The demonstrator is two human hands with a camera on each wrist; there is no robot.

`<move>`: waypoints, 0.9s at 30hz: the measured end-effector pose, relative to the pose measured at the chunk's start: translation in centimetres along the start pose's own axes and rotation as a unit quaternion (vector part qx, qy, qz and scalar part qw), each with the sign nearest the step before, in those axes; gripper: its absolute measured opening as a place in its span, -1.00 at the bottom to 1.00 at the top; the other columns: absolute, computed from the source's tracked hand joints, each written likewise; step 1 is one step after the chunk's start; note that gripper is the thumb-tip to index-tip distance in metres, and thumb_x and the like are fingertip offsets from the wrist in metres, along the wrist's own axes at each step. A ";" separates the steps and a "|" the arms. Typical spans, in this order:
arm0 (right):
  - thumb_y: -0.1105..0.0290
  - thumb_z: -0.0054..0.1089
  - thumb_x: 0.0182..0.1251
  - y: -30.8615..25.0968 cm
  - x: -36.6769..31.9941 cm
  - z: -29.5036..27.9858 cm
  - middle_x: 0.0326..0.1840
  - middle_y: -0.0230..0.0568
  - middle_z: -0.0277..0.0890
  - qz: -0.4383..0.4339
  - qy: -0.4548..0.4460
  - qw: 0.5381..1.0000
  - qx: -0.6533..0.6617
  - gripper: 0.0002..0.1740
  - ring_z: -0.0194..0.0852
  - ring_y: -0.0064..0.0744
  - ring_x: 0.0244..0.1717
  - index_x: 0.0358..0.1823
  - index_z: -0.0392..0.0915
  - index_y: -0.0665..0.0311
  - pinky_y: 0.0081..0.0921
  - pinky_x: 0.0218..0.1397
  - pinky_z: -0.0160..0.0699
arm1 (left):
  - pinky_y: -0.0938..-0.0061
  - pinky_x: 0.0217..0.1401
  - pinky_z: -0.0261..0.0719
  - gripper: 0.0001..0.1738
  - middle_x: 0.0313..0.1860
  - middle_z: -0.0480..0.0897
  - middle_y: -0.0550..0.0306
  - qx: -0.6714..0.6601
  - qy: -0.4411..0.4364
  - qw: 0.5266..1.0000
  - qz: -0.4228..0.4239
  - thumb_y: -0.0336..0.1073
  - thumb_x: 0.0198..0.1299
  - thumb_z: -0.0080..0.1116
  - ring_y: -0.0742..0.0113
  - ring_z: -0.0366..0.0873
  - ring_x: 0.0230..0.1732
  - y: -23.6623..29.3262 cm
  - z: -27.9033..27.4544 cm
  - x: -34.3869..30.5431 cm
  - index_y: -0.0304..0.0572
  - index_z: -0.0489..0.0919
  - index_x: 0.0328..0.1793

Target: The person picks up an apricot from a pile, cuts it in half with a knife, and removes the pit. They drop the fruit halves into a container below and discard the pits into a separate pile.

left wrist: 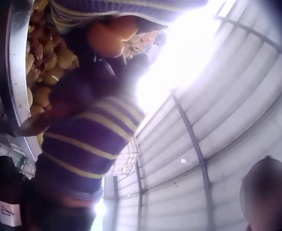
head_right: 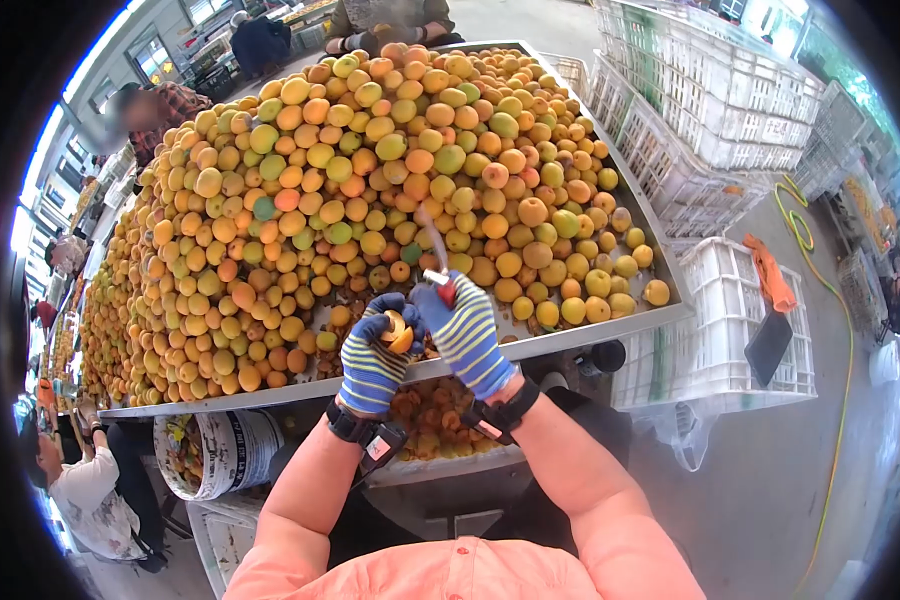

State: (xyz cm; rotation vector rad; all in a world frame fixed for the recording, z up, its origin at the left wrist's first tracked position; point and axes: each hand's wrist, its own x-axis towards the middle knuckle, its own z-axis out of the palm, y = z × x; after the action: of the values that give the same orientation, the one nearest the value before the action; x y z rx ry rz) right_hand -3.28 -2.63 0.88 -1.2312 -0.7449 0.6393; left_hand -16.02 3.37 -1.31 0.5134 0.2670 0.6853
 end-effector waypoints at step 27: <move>0.01 0.01 0.44 -1.2 2.4 -0.4 -0.85 -0.58 -0.04 0.165 0.122 0.906 0.370 -0.52 -0.12 -0.63 -0.90 -0.63 0.18 -0.01 -0.57 -0.84 -0.14 | 0.64 -0.61 0.41 -0.41 -0.54 0.50 0.28 0.269 0.206 0.936 0.094 0.30 0.34 -0.14 0.54 0.45 -0.60 -6.0 2.2 0.8 -0.09 0.49 -0.34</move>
State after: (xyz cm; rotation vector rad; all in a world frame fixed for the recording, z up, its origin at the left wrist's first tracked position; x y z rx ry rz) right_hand -1.41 -1.27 2.31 -0.6999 -0.0408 0.9169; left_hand -11.35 -0.79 -2.69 0.9265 0.8227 0.9081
